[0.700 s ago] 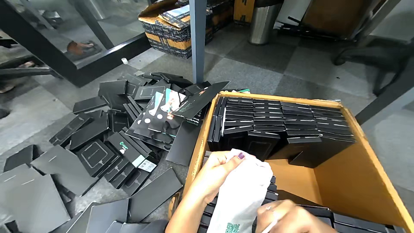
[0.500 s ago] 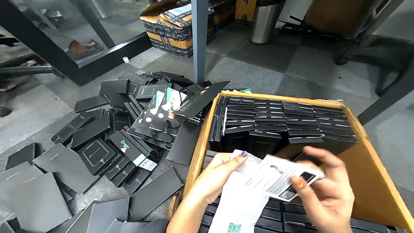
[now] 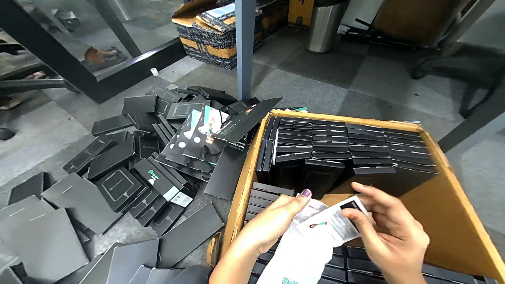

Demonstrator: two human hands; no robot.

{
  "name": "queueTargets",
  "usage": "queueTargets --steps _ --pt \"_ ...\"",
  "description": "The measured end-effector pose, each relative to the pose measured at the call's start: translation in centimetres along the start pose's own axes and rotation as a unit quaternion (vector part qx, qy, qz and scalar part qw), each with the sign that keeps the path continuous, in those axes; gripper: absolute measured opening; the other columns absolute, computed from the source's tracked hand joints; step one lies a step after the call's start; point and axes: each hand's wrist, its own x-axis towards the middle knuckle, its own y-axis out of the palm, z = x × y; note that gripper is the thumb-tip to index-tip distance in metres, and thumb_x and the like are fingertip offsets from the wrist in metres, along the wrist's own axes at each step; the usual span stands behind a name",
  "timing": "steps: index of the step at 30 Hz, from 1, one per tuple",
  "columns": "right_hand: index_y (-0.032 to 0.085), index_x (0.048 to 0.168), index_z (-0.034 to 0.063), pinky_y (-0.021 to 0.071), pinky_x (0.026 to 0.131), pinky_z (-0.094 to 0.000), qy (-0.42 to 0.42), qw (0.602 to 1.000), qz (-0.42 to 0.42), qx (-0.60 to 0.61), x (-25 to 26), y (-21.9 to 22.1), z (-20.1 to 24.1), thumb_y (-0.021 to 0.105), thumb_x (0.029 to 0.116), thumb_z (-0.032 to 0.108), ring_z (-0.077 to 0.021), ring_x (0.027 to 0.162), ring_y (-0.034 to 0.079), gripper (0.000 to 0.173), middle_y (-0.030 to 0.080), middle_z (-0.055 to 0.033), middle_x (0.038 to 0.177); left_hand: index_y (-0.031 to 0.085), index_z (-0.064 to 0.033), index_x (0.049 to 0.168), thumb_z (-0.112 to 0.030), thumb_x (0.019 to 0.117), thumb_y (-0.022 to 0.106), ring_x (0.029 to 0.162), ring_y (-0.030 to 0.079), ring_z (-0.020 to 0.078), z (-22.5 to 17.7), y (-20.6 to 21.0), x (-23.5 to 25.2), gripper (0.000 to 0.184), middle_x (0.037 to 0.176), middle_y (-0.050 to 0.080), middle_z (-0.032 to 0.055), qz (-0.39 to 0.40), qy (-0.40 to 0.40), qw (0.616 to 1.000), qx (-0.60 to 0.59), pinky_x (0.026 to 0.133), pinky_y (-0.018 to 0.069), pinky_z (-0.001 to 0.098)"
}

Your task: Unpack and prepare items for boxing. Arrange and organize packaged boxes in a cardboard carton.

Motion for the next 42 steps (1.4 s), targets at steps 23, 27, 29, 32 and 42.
queueTargets --steps 23,27,29,32,42 --pt "0.073 0.111 0.0236 0.059 0.08 -0.0135 -0.034 0.998 -0.047 0.04 -0.14 0.31 0.39 0.077 0.0924 0.024 0.0017 0.092 0.07 0.019 0.073 0.0149 0.102 0.067 -0.0105 0.093 -0.024 0.1123 0.03 0.069 0.065 -0.0012 0.15 0.22 0.07 0.044 0.075 0.067 -0.0062 0.027 0.009 1.0 0.012 0.066 0.0572 0.0179" --pt "0.073 0.112 0.0242 0.0589 0.08 -0.0128 -0.038 0.997 -0.069 0.02 -0.07 0.29 0.53 0.076 0.0934 0.024 0.0025 0.09 0.07 0.019 0.073 0.0159 0.102 0.067 -0.0107 0.095 -0.025 0.1123 0.03 0.07 0.066 -0.002 0.07 0.38 -0.07 0.043 0.076 0.067 -0.0072 0.04 0.023 0.999 0.027 0.066 0.057 0.0177" --pt "0.073 0.112 0.0247 0.0592 0.079 -0.013 -0.029 0.995 -0.09 0.021 0.07 0.15 0.58 0.075 0.0938 0.024 0.0026 0.088 0.07 0.019 0.073 0.0163 0.101 0.067 -0.0105 0.097 -0.026 0.1122 0.031 0.072 0.066 -0.0024 0.08 0.34 -0.09 0.043 0.077 0.067 -0.0078 0.048 0.022 0.998 0.038 0.068 0.0571 0.0179" --pt "0.073 0.113 0.025 0.0599 0.077 -0.0129 -0.017 0.995 -0.096 0.03 0.13 -0.01 0.57 0.076 0.0933 0.024 0.0022 0.086 0.071 0.019 0.074 0.0162 0.1 0.067 -0.0114 0.095 -0.025 0.112 0.032 0.072 0.066 -0.003 0.03 0.33 -0.09 0.041 0.077 0.067 -0.0087 0.057 0.019 0.998 0.036 0.068 0.0571 0.0175" --pt "0.073 0.109 0.0208 0.0595 0.08 -0.0148 -0.048 0.994 -0.09 -0.031 0.16 -0.46 0.22 0.076 0.093 0.02 0.0011 0.089 0.07 0.016 0.074 0.0133 0.1 0.067 -0.0123 0.092 -0.021 0.1116 0.032 0.071 0.067 -0.0026 -0.23 0.44 -0.42 0.041 0.076 0.069 -0.0082 0.05 0.012 0.999 0.0 0.068 0.0581 0.0177"
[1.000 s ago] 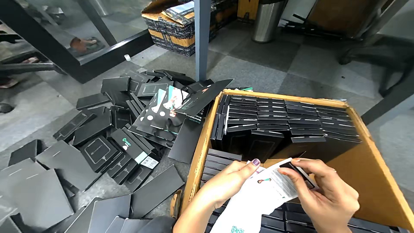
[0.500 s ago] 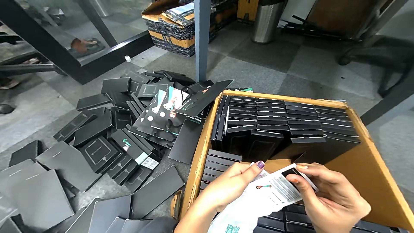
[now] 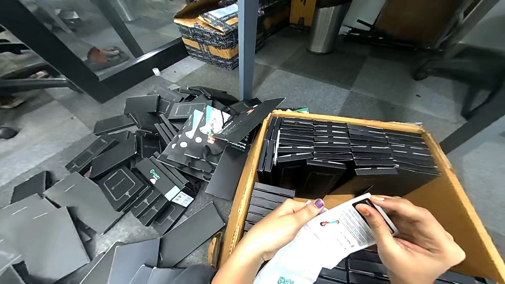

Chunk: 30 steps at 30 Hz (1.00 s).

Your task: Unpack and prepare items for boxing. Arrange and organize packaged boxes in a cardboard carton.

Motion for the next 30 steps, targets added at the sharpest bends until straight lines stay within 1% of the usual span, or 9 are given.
queueTargets --steps 7,11,13,19,22,24,25,27,30 --pt "0.072 0.109 0.0182 0.0584 0.08 -0.0142 -0.014 1.0 0.023 0.002 -0.6 0.7 0.3 0.075 0.0933 0.019 0.0007 0.091 0.069 0.016 0.073 0.0115 0.101 0.067 -0.0116 0.093 -0.022 0.1115 0.032 0.07 0.067 -0.0015 0.1 0.0 0.0 0.041 0.075 0.069 -0.0071 -0.002 -0.001 1.0 -0.005 0.066 0.0583 0.0182" --pt "0.073 0.11 0.0249 0.0597 0.076 -0.0123 0.051 0.998 -0.001 0.044 -0.2 0.6 0.9 0.076 0.093 0.024 0.0031 0.085 0.071 0.017 0.074 0.017 0.098 0.067 -0.0097 0.095 -0.021 0.1115 0.033 0.075 0.068 -0.0009 0.2 0.0 0.1 0.039 0.079 0.069 -0.0061 -0.012 0.008 1.0 -0.004 0.071 0.0582 0.0193" --pt "0.073 0.108 0.0251 0.0598 0.075 -0.0123 0.065 0.997 -0.01 0.049 0.0 0.5 0.9 0.076 0.0928 0.025 0.0028 0.083 0.071 0.016 0.075 0.0171 0.097 0.067 -0.0104 0.096 -0.021 0.1113 0.034 0.075 0.068 -0.0015 0.3 0.1 0.1 0.039 0.079 0.069 -0.0068 -0.005 0.016 1.0 -0.006 0.072 0.0583 0.019" --pt "0.074 0.108 0.0195 0.0594 0.08 -0.0148 0.002 0.999 0.034 0.019 -0.6 0.7 0.4 0.076 0.0932 0.019 0.0001 0.09 0.071 0.015 0.075 0.0109 0.1 0.067 -0.0117 0.094 -0.021 0.1113 0.032 0.071 0.067 -0.0018 0.2 0.1 0.0 0.039 0.077 0.069 -0.0075 0.0 0.019 1.0 -0.009 0.068 0.0582 0.0182" --pt "0.072 0.109 0.0176 0.0591 0.076 -0.0131 0.011 0.999 0.033 0.019 -0.6 0.9 0.6 0.076 0.093 0.019 0.0015 0.085 0.07 0.017 0.074 0.0113 0.097 0.067 -0.0108 0.094 -0.02 0.1112 0.033 0.071 0.067 -0.0014 0.3 0.1 0.0 0.039 0.077 0.069 -0.0067 -0.002 0.024 1.0 -0.013 0.068 0.0581 0.0179" --pt "0.068 0.114 0.0188 0.0597 0.073 -0.0124 0.015 0.998 0.042 0.035 -0.9 1.3 0.9 0.076 0.0927 0.02 0.0022 0.082 0.071 0.023 0.074 0.0122 0.097 0.066 -0.0106 0.094 -0.021 0.1114 0.033 0.072 0.067 -0.0015 0.4 0.1 0.1 0.038 0.077 0.068 -0.0068 -0.003 0.028 1.0 -0.011 0.068 0.0577 0.0177" --pt "0.065 0.116 0.0201 0.0596 0.074 -0.0125 0.01 0.998 0.055 0.043 -1.0 1.4 1.0 0.076 0.0932 0.021 0.002 0.084 0.07 0.025 0.074 0.0122 0.098 0.066 -0.0103 0.094 -0.021 0.1114 0.034 0.073 0.066 -0.0014 0.4 0.1 0.1 0.038 0.077 0.068 -0.0067 -0.005 0.03 1.0 -0.008 0.069 0.0574 0.018" --pt "0.064 0.118 0.0201 0.0589 0.082 -0.0155 -0.01 0.995 0.087 0.044 -1.2 1.6 1.0 0.072 0.0969 0.025 -0.0004 0.094 0.07 0.023 0.073 0.0103 0.104 0.067 -0.0088 0.097 -0.021 0.1113 0.034 0.074 0.067 -0.0005 0.4 0.1 0.1 0.037 0.078 0.068 -0.0057 -0.015 0.029 0.999 -0.004 0.07 0.0576 0.019" --pt "0.067 0.112 0.0184 0.0563 0.09 -0.0194 -0.018 0.993 0.117 0.025 -0.8 1.2 0.5 0.062 0.1026 0.038 -0.0038 0.107 0.067 0.022 0.071 0.0077 0.113 0.067 -0.0083 0.098 -0.022 0.1113 0.033 0.076 0.068 0.0011 0.3 0.1 0.0 0.039 0.081 0.069 -0.0038 -0.031 0.034 0.999 -0.011 0.073 0.0583 0.0207"
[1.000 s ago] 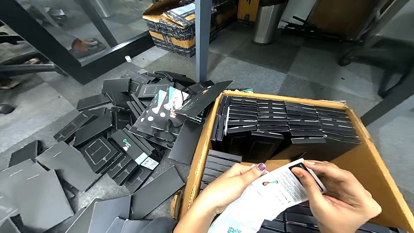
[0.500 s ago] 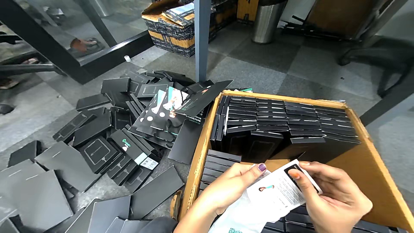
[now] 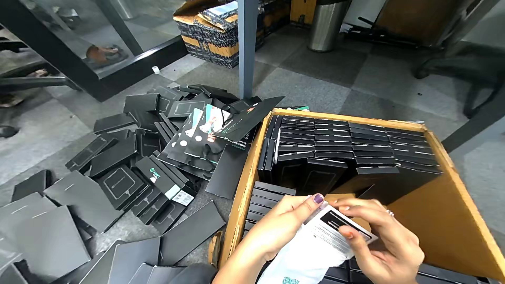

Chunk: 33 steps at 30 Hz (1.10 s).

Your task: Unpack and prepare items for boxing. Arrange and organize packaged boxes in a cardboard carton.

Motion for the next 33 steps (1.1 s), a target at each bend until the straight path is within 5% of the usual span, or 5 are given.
queueTargets --steps 9,14,20,27,33 --pt "0.073 0.099 0.0228 0.0354 0.115 -0.0329 -0.057 0.989 0.124 -0.056 -0.4 0.0 -0.1 0.038 0.1085 0.051 -0.0105 0.14 0.044 0.045 0.059 0.0085 0.143 0.07 -0.0035 0.121 -0.029 0.1125 0.028 0.093 0.071 0.0106 0.1 0.0 0.0 0.049 0.104 0.075 0.0065 -0.056 0.061 0.995 -0.052 0.086 0.0588 0.0279" --pt "0.071 0.105 0.0288 0.0176 0.126 -0.0465 -0.019 0.989 0.142 0.019 -0.1 -0.1 -0.1 0.033 0.1068 0.059 -0.0172 0.155 0.023 0.049 0.044 0.0108 0.158 0.07 -0.0068 0.11 -0.032 0.1123 0.028 0.085 0.071 0.0109 -0.2 0.4 -0.1 0.048 0.093 0.074 0.0057 -0.122 0.07 0.987 -0.072 0.08 0.06 0.0283" --pt "0.041 0.153 0.0236 0.0572 0.098 -0.03 0.14 0.975 0.067 0.156 0.4 -0.7 -0.6 0.074 0.0908 0.048 -0.0132 0.12 0.064 0.074 0.056 0.0035 0.145 0.065 -0.0052 0.131 -0.04 0.1121 0.017 0.1 0.073 0.0164 -0.2 0.3 -0.3 0.062 0.114 0.074 0.0104 -0.093 0.103 0.983 -0.117 0.088 0.061 0.0336" --pt "0.068 0.118 0.0204 0.0625 0.07 -0.0183 0.246 0.927 0.005 0.282 0.6 -0.9 0.8 0.081 0.086 0.02 -0.0023 0.08 0.074 0.035 0.077 0.0067 0.097 0.058 -0.0057 0.139 -0.034 0.108 0.043 0.095 0.07 0.0055 0.4 -0.8 0.0 0.045 0.113 0.073 0.001 -0.03 0.178 0.983 0.02 0.082 0.059 0.024" --pt "0.07 0.11 0.0274 0.0586 0.072 -0.0113 0.159 0.969 -0.093 0.163 0.5 -0.7 0.9 0.073 0.0941 0.027 0.0059 0.081 0.07 0.016 0.074 0.0174 0.095 0.073 -0.0039 0.098 -0.011 0.0962 0.068 0.072 0.066 -0.0053 1.2 -0.7 0.3 0.009 0.079 0.072 -0.0074 0.006 0.238 0.968 0.083 0.068 0.056 0.0143"
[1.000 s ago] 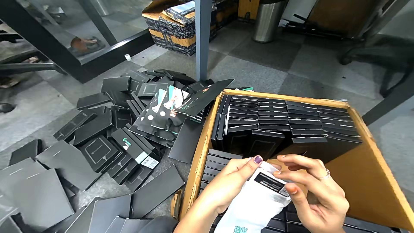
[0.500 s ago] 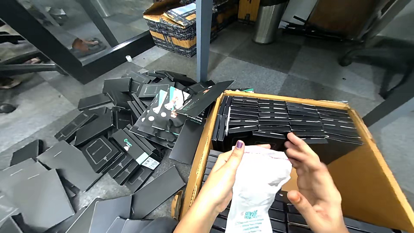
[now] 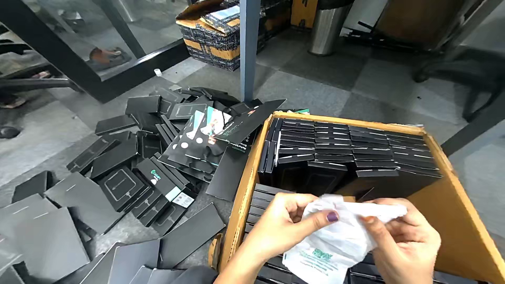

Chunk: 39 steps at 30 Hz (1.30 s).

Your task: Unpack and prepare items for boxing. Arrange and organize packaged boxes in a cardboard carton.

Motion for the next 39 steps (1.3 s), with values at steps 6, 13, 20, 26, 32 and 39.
queueTargets --steps 6,13,20,26,32,39 --pt "0.067 0.117 0.0284 0.0578 0.078 -0.012 -0.002 1.0 -0.013 0.01 0.2 -0.3 0.0 0.066 0.0989 0.035 0.0047 0.09 0.069 0.019 0.073 0.0171 0.102 0.074 -0.0023 0.091 -0.009 0.0894 0.075 0.069 0.065 -0.0045 0.5 0.0 0.0 0.007 0.075 0.071 -0.0053 -0.028 0.026 0.998 0.058 0.066 0.0553 0.0135" --pt "0.073 0.113 0.0291 0.059 0.081 -0.0146 0.049 0.997 0.06 0.0 -0.5 0.3 -0.3 0.07 0.0958 0.028 0.0046 0.091 0.07 0.018 0.075 0.0174 0.101 0.073 -0.0056 0.096 0.0 0.0866 0.069 0.072 0.069 -0.0001 0.1 0.3 0.0 0.012 0.081 0.074 -0.0037 -0.111 0.062 0.992 0.024 0.069 0.0593 0.0181" --pt "0.073 0.11 0.0257 0.057 0.08 -0.0134 0.048 0.995 0.089 0.015 -0.2 -0.1 -0.8 0.068 0.0933 0.026 0.0039 0.094 0.067 0.017 0.072 0.0138 0.103 0.065 -0.0087 0.093 0.001 0.075 0.075 0.068 0.068 0.0002 0.1 0.4 -0.1 0.022 0.076 0.07 -0.0046 -0.086 -0.012 0.996 0.02 0.064 0.0578 0.0173" --pt "0.07 0.107 0.0197 0.0564 0.081 -0.0134 0.072 0.979 0.18 0.066 0.0 0.0 -1.3 0.074 0.0874 0.024 0.0032 0.093 0.066 0.02 0.068 0.0108 0.099 0.065 -0.0101 0.092 0.003 0.0685 0.074 0.069 0.064 0.001 0.2 0.1 -0.1 0.028 0.076 0.067 -0.0042 -0.072 -0.007 0.994 0.085 0.061 0.0536 0.0176" --pt "0.07 0.101 0.0217 0.055 0.073 -0.0109 0.077 0.989 0.103 0.07 -0.1 -0.1 -1.0 0.074 0.0878 0.029 0.0046 0.082 0.064 0.016 0.065 0.0109 0.091 0.066 -0.0052 0.111 0.006 0.0752 0.072 0.082 0.072 0.0075 0.2 0.2 0.0 0.038 0.095 0.073 0.0024 -0.072 -0.007 0.996 0.061 0.072 0.0619 0.023" --pt "0.072 0.11 0.0214 0.061 0.082 -0.0198 0.103 0.994 0.005 0.042 -0.5 0.5 -0.5 0.072 0.0941 0.021 -0.002 0.091 0.072 0.016 0.075 0.0083 0.101 0.071 -0.0021 0.105 -0.008 0.0878 0.077 0.076 0.072 0.0063 0.5 0.4 0.1 0.019 0.085 0.076 0.0023 -0.071 -0.055 0.994 0.067 0.071 0.0611 0.0227"
